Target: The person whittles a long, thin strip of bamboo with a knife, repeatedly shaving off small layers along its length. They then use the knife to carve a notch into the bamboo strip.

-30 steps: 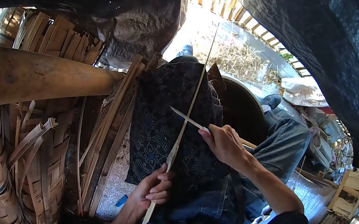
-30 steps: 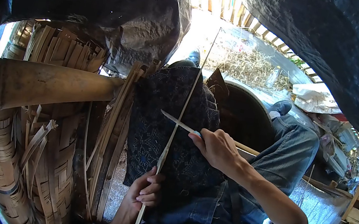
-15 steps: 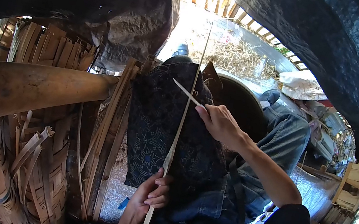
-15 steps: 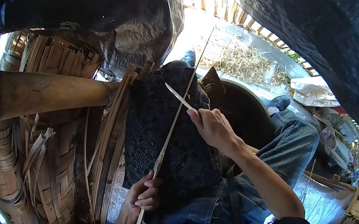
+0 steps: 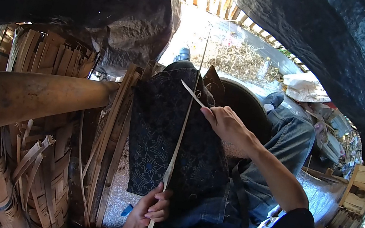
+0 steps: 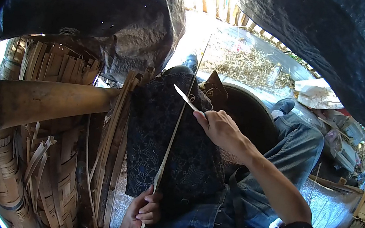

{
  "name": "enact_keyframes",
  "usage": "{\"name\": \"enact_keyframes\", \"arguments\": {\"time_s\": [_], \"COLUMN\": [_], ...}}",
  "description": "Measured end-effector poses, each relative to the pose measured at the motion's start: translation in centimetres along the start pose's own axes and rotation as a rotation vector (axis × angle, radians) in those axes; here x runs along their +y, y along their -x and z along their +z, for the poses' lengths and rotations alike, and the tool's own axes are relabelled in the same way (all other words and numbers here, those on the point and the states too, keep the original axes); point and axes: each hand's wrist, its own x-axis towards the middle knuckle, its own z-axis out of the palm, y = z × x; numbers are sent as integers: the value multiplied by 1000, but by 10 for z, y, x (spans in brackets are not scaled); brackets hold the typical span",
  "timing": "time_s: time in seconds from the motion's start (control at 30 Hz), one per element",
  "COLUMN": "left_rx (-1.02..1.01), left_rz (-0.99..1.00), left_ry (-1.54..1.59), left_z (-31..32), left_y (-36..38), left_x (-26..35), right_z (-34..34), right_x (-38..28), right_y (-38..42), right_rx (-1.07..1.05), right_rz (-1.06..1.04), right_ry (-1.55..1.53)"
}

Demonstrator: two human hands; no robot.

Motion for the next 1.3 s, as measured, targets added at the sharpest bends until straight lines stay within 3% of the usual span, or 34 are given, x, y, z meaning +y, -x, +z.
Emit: {"name": "enact_keyframes", "arguments": {"time_s": [0.03,0.1,0.17,0.23,0.3,0.33,0.37,0.43,0.47,0.5,0.53,0.57,0.67,0.9,1.13,1.2,1.23,1.3], "left_rx": [14,23,34,18,22,-11,-44,-63,-75,-76,-76,-75,-8,-58,-41,-13,-12,-59], "left_rz": [14,16,19,4,20,21,25,33,32,48,46,41,55,48,87,77,72,71], "left_ry": [3,-2,-11,63,66,79,95,65,32,43,-15,-75,-123,-141,-152,-174,-177,-107], "left_z": [1,2,0,-5,-4,-5,-6,-3,0,3,6,12,32,38,39,37,35,34], "left_y": [1,4,11,20,20,19,18,11,6,1,-7,-14,-30,-46,-46,-45,-45,-43], "left_x": [-1,-5,-9,-15,-17,-16,-16,-9,-6,-3,1,6,19,34,32,28,27,27], "right_z": [-2,-8,-2,4,26,13,22,-2,3,0,-6,-10,-19,-21,-7,-1,-1,-1], "right_x": [3,7,31,52,93,88,113,79,66,53,25,-4,-42,-45,-40,-29,-18,-12], "right_y": [-4,-18,-31,-49,-59,-70,-74,-71,-58,-45,-29,-14,17,29,26,19,9,0], "right_rx": [3,-226,-129,-232,24,-92,-6,124,200,-38,-153,-70,-183,-282,-211,38,54,-113], "right_rz": [-2,223,81,159,93,433,476,494,342,377,245,112,88,166,100,23,36,157], "right_ry": [3,-74,-40,-52,92,-106,-64,-39,-67,-124,-128,-295,-265,-241,-101,69,34,-81]}}
